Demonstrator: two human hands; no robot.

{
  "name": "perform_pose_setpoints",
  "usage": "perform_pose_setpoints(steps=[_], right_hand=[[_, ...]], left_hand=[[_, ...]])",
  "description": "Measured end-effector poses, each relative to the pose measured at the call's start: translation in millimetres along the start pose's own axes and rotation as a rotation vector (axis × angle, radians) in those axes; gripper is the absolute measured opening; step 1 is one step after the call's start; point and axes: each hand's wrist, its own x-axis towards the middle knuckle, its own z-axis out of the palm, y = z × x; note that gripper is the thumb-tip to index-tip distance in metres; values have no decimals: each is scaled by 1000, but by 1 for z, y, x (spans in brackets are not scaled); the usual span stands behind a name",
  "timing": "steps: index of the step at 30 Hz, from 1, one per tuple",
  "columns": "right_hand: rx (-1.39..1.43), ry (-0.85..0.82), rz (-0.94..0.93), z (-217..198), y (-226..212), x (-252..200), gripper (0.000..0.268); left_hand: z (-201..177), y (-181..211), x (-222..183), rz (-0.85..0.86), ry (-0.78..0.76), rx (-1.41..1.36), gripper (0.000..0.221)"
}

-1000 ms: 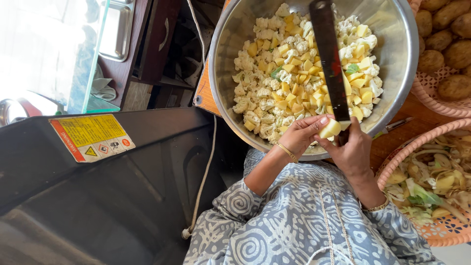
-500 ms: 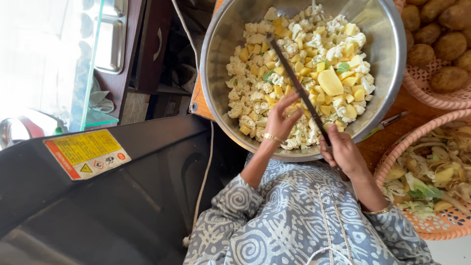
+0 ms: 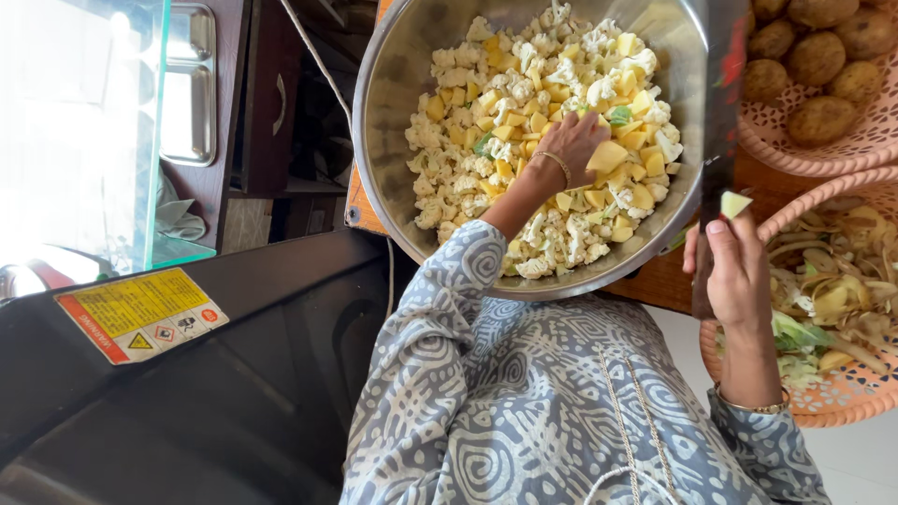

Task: The person peels potatoes using a knife and cuts them into smaller pieces, placing the chopped potato pieces into a metal bowl containing cauliflower.

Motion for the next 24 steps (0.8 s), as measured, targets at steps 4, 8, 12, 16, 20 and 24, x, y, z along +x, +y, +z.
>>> perform_pose_setpoints(steps=[4,8,12,16,20,24], right_hand=[[-72,22,-182,3,-5,-1,29],[-45,34,-32,6,-8,3,23],[-425,-7,-151,25,-9,17,38],[-563,-41,-171,49,-16,24,54],[-614,-87,-198,60,-19,21,58],[-681,-99,-161,65,-17,14,67]], left_hand=[[-2,-4,-6,32,30,-226,68],[-10,-6,-47,-203,10,-762,74],[-22,23,-91,-143,81,-1467,76],[-36,57,-129,-21,159,-1549,75],[-39,71,-151,9,219,-1539,77],[-43,89,-158,-28,276,-1645,78]])
